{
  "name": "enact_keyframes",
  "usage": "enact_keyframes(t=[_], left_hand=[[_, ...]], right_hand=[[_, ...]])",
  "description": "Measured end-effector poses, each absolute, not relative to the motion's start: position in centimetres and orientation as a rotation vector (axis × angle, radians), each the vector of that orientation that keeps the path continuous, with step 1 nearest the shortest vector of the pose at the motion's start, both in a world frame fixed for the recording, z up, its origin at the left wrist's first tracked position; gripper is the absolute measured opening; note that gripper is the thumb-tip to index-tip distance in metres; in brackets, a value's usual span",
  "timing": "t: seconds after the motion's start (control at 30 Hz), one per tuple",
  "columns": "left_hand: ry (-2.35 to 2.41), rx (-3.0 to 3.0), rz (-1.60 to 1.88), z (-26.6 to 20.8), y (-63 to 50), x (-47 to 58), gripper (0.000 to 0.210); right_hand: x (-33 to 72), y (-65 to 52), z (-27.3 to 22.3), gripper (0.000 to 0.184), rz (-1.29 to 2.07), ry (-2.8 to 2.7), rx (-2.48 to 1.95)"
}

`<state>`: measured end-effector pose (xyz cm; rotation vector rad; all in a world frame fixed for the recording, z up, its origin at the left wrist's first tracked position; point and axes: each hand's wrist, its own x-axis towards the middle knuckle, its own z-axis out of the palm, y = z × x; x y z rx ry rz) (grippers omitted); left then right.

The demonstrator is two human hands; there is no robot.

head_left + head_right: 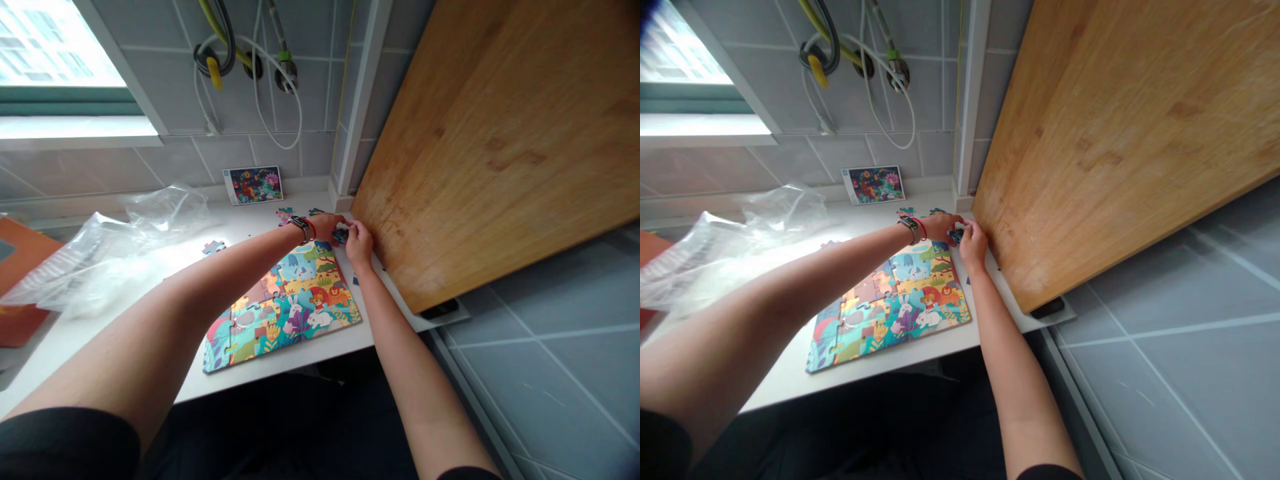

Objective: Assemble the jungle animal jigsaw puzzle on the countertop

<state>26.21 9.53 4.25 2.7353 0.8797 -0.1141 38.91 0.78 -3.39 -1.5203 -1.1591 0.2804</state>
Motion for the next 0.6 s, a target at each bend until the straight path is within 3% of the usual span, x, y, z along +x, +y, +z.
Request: enact_keyframes(t=[0.43, 0.6], left_hand=[[1.048, 2.481, -0.072, 3.8, 11.1, 26.9, 0.088], [1.051, 2.327, 0.070, 3.9, 11.7, 25.9, 0.075]], right_hand=[[39.0, 1.0, -4.4, 0.031, 0.230, -1.480, -1.534], [39.2, 1.0, -4.4, 0.032, 0.198, -1.407, -1.542]])
